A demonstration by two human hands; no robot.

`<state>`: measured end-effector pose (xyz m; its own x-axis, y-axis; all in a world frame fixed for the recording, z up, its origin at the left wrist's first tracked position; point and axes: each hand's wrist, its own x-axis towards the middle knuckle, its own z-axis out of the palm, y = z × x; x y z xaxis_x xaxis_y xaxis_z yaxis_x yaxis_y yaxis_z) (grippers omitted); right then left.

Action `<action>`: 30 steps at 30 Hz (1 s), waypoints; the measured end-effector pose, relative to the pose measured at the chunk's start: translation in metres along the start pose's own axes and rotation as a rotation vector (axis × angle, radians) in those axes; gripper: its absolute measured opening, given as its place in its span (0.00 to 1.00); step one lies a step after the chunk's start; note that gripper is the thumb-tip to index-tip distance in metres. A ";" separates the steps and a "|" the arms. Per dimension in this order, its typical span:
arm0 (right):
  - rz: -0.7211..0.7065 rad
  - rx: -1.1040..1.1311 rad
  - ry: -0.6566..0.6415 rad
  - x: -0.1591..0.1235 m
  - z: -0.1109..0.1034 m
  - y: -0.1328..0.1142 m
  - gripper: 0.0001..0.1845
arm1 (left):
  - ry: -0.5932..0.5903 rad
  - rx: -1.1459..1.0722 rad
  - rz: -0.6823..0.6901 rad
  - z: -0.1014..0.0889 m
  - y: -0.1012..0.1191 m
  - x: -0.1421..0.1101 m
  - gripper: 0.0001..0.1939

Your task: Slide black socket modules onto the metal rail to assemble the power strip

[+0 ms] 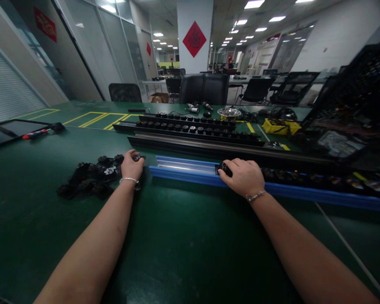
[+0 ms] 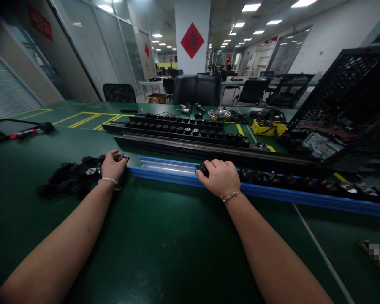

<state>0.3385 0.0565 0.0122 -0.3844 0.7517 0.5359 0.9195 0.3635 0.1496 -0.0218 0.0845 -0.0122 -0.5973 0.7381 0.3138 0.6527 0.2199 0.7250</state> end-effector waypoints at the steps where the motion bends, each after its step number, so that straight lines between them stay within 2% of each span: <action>1: 0.000 0.000 -0.002 0.000 0.000 0.000 0.23 | 0.004 0.016 0.007 -0.001 -0.004 0.003 0.26; 4: 0.001 0.004 -0.006 0.000 -0.001 0.000 0.24 | 0.009 0.085 0.025 -0.003 -0.013 0.010 0.27; 8: -0.003 0.015 -0.013 -0.001 -0.001 0.001 0.24 | -0.042 0.163 -0.038 -0.006 -0.023 0.017 0.28; 12: -0.017 0.039 0.024 -0.002 0.000 0.001 0.23 | -0.050 0.191 -0.020 -0.007 -0.025 0.019 0.27; 16: -0.050 0.087 0.146 -0.005 0.000 0.002 0.20 | 0.065 0.221 0.145 -0.009 -0.011 0.011 0.23; 20: -0.006 0.086 0.232 -0.007 -0.002 0.002 0.14 | 0.153 0.201 0.345 -0.009 0.019 -0.012 0.21; 24: -0.016 0.109 0.202 -0.008 -0.003 -0.001 0.11 | 0.035 0.200 0.592 0.005 0.052 -0.049 0.19; 27: -0.070 0.128 0.179 -0.009 -0.002 -0.004 0.13 | -0.157 0.224 0.830 0.019 0.068 -0.079 0.21; 30: -0.116 0.132 0.162 -0.010 -0.002 -0.010 0.15 | -0.337 0.314 0.952 0.025 0.074 -0.098 0.25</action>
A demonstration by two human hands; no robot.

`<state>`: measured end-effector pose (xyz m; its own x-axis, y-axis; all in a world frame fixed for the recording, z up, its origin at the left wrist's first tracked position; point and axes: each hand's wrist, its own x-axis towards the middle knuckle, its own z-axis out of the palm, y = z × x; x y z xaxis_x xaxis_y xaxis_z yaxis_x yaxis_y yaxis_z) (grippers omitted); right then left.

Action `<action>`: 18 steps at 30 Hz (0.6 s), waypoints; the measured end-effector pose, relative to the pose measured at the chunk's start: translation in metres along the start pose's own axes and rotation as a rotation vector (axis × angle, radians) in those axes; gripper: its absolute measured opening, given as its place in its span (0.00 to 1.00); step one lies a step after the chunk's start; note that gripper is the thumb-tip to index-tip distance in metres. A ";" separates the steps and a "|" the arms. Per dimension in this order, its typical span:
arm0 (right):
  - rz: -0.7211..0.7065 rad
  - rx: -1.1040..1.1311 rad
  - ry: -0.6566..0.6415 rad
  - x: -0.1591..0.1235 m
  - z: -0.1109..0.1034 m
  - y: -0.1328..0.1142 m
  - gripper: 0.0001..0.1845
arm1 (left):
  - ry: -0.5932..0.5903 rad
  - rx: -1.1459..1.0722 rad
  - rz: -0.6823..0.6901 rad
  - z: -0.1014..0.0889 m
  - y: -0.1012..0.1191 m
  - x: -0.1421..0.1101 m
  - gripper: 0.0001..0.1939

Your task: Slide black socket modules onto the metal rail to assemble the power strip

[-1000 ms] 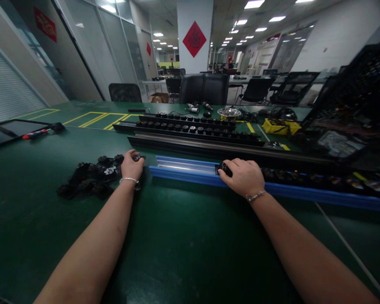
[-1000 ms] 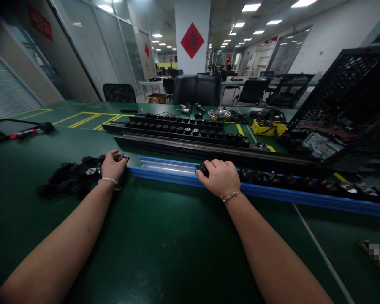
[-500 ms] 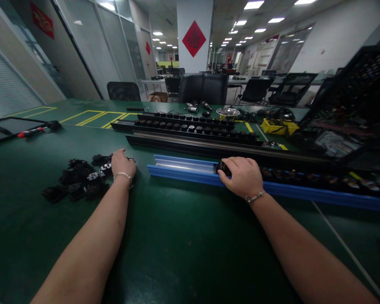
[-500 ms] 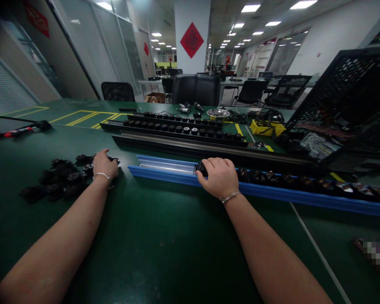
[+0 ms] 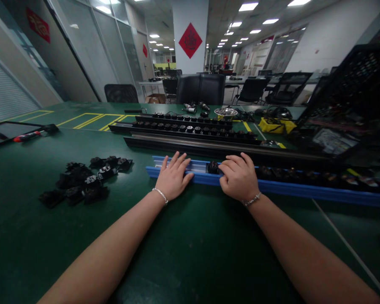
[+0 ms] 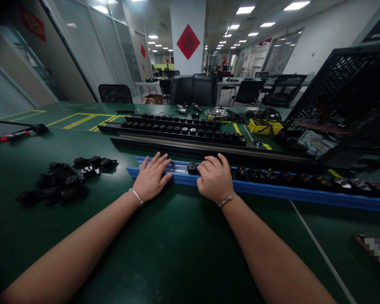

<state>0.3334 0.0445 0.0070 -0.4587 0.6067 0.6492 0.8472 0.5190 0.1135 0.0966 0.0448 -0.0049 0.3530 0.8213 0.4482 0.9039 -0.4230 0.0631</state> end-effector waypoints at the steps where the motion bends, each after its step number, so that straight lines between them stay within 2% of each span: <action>1: -0.012 0.003 -0.010 0.000 0.000 -0.002 0.15 | -0.042 0.011 0.024 0.000 0.002 -0.001 0.26; 4: -0.043 0.018 -0.050 0.001 0.002 -0.010 0.16 | -0.093 0.028 0.050 -0.001 0.003 -0.002 0.27; 12: -0.072 0.017 -0.146 0.005 0.002 -0.019 0.18 | -0.085 0.031 0.081 -0.005 0.001 -0.003 0.22; 18: -0.069 -0.005 -0.254 0.008 -0.003 -0.026 0.20 | -0.141 0.062 0.131 -0.008 0.002 -0.003 0.22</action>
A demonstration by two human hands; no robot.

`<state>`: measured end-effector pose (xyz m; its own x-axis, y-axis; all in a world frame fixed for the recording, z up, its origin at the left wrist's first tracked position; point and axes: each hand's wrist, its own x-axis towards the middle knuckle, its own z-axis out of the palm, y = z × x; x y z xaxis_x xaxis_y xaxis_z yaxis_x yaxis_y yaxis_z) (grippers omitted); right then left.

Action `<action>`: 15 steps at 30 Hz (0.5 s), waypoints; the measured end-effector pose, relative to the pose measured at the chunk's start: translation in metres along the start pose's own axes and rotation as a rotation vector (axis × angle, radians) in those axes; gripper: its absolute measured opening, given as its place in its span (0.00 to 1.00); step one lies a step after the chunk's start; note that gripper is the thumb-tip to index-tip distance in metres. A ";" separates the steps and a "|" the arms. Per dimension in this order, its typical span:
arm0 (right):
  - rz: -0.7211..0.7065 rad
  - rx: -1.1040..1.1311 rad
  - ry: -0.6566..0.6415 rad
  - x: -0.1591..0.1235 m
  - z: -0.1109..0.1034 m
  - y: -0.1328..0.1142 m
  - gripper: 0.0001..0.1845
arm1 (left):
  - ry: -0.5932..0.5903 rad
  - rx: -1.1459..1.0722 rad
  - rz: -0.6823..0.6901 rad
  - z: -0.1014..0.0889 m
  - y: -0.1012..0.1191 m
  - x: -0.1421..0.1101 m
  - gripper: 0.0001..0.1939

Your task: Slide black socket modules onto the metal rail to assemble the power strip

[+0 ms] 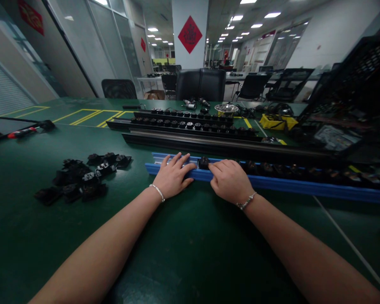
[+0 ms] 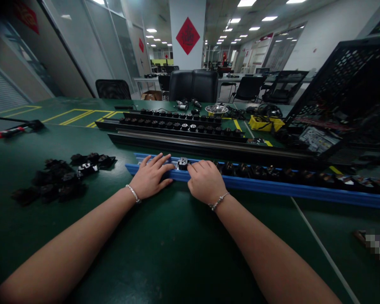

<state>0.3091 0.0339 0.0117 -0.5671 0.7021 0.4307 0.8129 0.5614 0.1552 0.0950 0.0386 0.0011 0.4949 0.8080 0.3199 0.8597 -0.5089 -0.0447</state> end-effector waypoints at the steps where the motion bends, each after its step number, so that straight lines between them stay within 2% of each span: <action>1: 0.002 -0.003 -0.017 0.000 0.000 -0.002 0.21 | -0.009 0.001 0.003 0.000 0.000 0.000 0.22; 10: 0.028 0.023 -0.129 0.001 0.007 -0.009 0.28 | -0.028 0.007 0.010 0.002 0.003 0.000 0.25; 15: 0.058 0.006 -0.149 0.002 0.009 -0.008 0.27 | -0.028 0.019 -0.022 0.003 0.010 0.000 0.30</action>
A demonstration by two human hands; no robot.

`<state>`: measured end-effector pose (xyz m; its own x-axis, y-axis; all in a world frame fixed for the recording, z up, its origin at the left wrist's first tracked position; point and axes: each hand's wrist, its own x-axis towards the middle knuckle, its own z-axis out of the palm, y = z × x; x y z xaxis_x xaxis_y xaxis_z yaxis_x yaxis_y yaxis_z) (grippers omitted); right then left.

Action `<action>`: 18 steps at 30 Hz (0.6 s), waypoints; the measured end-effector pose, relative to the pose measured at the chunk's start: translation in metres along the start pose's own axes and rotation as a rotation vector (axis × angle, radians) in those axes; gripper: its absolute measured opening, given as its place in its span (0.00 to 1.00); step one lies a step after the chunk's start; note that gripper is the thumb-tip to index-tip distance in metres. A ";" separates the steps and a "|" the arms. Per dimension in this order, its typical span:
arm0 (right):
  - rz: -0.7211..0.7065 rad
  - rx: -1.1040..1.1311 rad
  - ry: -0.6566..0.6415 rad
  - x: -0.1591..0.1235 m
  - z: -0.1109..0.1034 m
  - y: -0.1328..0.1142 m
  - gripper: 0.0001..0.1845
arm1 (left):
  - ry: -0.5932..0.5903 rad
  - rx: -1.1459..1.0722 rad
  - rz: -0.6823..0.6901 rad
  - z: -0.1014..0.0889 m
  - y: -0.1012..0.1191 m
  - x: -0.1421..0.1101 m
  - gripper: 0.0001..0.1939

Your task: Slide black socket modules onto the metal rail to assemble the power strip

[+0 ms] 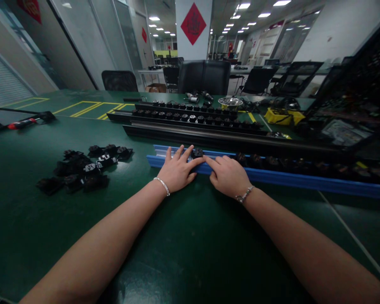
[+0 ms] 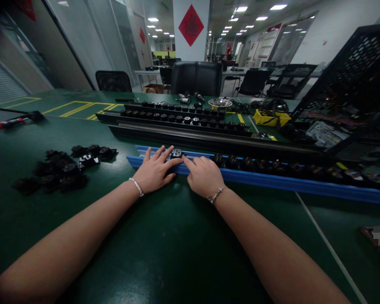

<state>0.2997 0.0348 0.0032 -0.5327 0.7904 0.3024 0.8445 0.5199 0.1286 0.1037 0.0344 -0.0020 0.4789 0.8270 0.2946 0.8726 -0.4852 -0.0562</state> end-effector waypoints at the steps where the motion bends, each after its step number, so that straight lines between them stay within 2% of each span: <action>1: 0.004 -0.003 0.000 0.000 0.000 0.000 0.27 | 0.003 0.008 -0.006 0.000 0.001 0.000 0.31; 9: -0.015 -0.043 0.009 -0.002 -0.002 -0.008 0.26 | 0.027 0.082 -0.050 0.002 0.009 -0.001 0.35; 18: 0.005 -0.038 0.030 -0.002 -0.001 -0.012 0.25 | 0.043 0.084 -0.100 0.000 0.017 -0.001 0.31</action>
<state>0.2912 0.0266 0.0018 -0.5272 0.7823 0.3316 0.8488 0.5032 0.1622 0.1181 0.0249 -0.0036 0.3856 0.8563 0.3436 0.9218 -0.3737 -0.1031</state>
